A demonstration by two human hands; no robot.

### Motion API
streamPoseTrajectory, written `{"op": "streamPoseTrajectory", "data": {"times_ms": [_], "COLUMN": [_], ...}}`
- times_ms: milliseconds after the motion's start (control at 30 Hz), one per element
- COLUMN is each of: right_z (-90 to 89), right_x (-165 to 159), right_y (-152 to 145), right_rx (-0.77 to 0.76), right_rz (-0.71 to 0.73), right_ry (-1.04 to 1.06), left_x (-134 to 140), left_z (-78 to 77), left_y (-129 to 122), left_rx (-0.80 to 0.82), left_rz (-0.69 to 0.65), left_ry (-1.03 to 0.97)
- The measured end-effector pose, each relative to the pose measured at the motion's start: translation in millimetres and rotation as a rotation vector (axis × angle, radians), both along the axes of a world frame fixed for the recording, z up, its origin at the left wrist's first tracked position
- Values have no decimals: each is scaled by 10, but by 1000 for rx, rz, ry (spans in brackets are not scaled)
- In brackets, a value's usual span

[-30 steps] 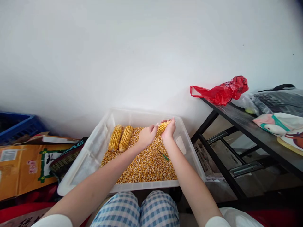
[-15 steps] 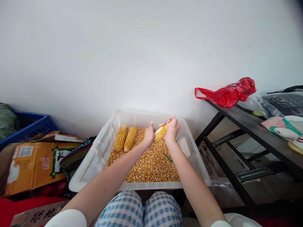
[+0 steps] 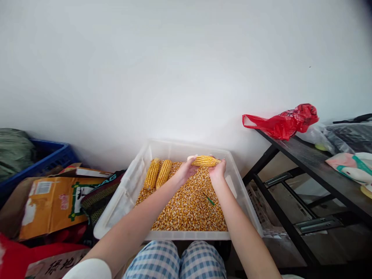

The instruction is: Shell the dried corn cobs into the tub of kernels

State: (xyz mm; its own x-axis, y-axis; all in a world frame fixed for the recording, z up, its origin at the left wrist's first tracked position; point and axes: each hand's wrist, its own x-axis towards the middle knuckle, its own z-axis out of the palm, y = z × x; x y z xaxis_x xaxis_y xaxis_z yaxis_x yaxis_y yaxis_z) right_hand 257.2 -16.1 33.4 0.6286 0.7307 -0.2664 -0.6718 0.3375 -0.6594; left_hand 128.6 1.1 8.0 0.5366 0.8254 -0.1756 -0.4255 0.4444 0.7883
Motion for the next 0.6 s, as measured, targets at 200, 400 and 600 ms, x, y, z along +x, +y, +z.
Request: {"op": "streamPoseTrajectory", "data": {"times_ms": [200,400,600], "right_z": [-175,-221,-222], "right_x": [-346,-500,-425], "right_y": [7,-18,-65], "right_rx": [-36,-56,-153], "right_rz": [173,184,199], "right_ry": [-237,-390,-671], "left_x": [65,-25,-99], "left_z": [-41,-17,41], "left_y": [-40,58,102], "left_rx": [-9,-116,-114], "left_rz": [148,295,388], "left_ry": [-175,-254,-215]}}
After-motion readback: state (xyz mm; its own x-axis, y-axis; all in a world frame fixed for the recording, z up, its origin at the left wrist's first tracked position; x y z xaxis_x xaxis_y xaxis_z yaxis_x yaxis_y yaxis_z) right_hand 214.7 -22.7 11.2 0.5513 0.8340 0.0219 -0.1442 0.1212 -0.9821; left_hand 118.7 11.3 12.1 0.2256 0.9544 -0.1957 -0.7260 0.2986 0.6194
